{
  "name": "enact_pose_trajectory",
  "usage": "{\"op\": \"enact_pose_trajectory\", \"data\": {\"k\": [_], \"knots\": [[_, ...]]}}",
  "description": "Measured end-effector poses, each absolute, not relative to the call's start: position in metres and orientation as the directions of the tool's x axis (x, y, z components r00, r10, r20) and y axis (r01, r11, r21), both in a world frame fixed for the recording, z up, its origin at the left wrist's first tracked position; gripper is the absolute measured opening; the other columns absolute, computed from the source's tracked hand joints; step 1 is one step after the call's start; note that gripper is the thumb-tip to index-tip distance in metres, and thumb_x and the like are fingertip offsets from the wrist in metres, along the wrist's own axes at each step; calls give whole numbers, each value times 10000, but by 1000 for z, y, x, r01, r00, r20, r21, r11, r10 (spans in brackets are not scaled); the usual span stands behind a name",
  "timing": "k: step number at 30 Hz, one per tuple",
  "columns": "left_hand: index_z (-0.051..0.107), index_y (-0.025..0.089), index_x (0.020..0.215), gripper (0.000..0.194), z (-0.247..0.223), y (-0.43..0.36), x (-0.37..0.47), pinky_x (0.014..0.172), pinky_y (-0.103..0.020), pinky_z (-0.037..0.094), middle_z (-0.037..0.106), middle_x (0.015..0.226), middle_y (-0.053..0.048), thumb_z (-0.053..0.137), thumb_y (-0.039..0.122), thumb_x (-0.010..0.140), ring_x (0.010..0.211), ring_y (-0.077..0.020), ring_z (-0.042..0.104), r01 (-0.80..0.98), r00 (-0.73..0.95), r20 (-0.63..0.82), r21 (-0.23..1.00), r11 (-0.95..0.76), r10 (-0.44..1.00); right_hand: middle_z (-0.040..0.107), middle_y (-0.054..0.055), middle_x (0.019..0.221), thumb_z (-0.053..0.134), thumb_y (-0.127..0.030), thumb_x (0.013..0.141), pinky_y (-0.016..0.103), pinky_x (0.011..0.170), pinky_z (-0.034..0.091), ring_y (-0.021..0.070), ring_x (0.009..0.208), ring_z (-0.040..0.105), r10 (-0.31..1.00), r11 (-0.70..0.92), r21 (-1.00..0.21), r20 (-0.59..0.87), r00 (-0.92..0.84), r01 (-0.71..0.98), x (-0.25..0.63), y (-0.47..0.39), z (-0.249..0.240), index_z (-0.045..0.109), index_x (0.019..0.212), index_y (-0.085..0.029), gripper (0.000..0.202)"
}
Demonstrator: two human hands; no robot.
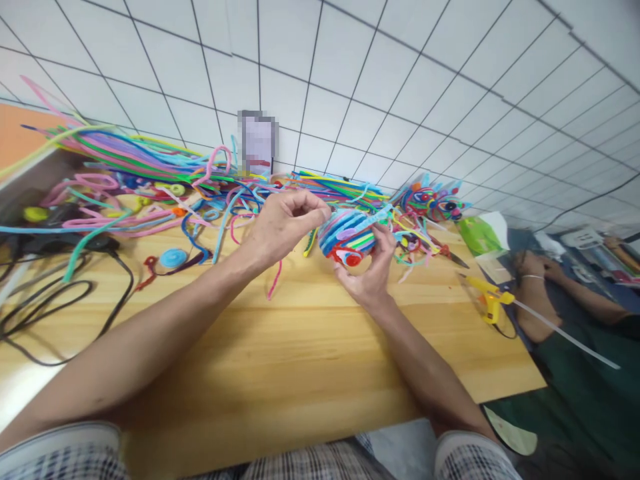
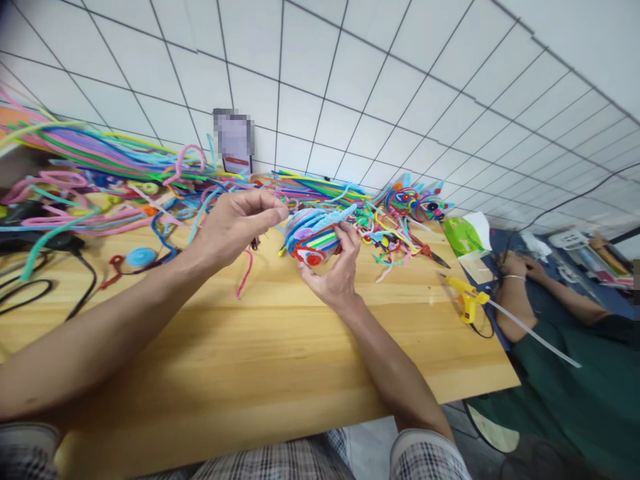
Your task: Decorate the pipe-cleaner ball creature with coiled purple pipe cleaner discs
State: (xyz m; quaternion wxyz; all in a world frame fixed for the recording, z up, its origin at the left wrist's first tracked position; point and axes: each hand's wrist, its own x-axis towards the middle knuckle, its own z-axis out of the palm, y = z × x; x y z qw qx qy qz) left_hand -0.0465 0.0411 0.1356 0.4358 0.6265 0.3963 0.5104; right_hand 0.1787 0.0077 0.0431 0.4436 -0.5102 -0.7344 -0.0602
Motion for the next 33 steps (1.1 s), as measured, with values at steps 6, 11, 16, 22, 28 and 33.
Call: {"op": "enact_pose_trajectory", "data": {"k": [6, 11, 16, 22, 28, 33], "knots": [[762, 179, 812, 174, 146, 22, -40, 521, -244, 415, 675, 653, 4, 739, 349, 843, 561, -119, 543, 40, 233, 298, 948, -315, 926, 401, 228, 1537, 752, -495, 763, 607, 1072, 558, 437, 1531, 428, 679, 474, -384, 733, -51, 793, 178, 6, 40, 171, 1558, -278, 1008], [750, 178, 775, 171, 146, 17, -37, 585, -250, 454, 716, 706, -10, 722, 335, 838, 635, -134, 595, 23, 264, 326, 939, -344, 908, 407, 226, 1514, 708, -528, 822, 592, 1071, 576, 418, 1529, 431, 652, 496, -368, 756, -57, 787, 177, 5, 42, 187, 1548, -265, 931], [748, 169, 771, 188, 146, 17, -37, 594, -252, 456, 719, 710, -17, 725, 346, 832, 630, -132, 589, 3, 260, 327, 941, -340, 909, 407, 232, 1506, 696, -565, 823, 618, 1078, 569, 425, 1513, 445, 656, 477, -348, 753, -63, 807, 176, 4, 44, 167, 1558, -255, 957], [764, 169, 787, 188, 147, 16, -36, 589, -257, 454, 732, 719, -26, 721, 347, 826, 624, -139, 597, 0, 278, 302, 949, -315, 912, 434, 228, 1502, 675, -555, 835, 647, 1140, 516, 427, 1542, 418, 635, 509, -363, 771, -56, 781, 174, 3, 48, 173, 1557, -252, 930], [768, 168, 788, 195, 147, 14, -35, 597, -259, 465, 728, 715, -28, 717, 353, 824, 629, -141, 602, -5, 277, 297, 951, -308, 914, 418, 226, 1514, 682, -564, 822, 659, 1168, 488, 427, 1557, 399, 644, 490, -360, 764, -51, 794, 175, 3, 48, 158, 1551, -266, 947], [770, 164, 793, 209, 147, 13, -35, 606, -264, 471, 733, 727, -35, 714, 364, 819, 645, -145, 613, -13, 279, 287, 955, -295, 916, 404, 217, 1534, 681, -541, 836, 653, 1170, 489, 415, 1543, 422, 628, 515, -363, 776, -54, 776, 173, 3, 50, 169, 1544, -281, 912]]}}
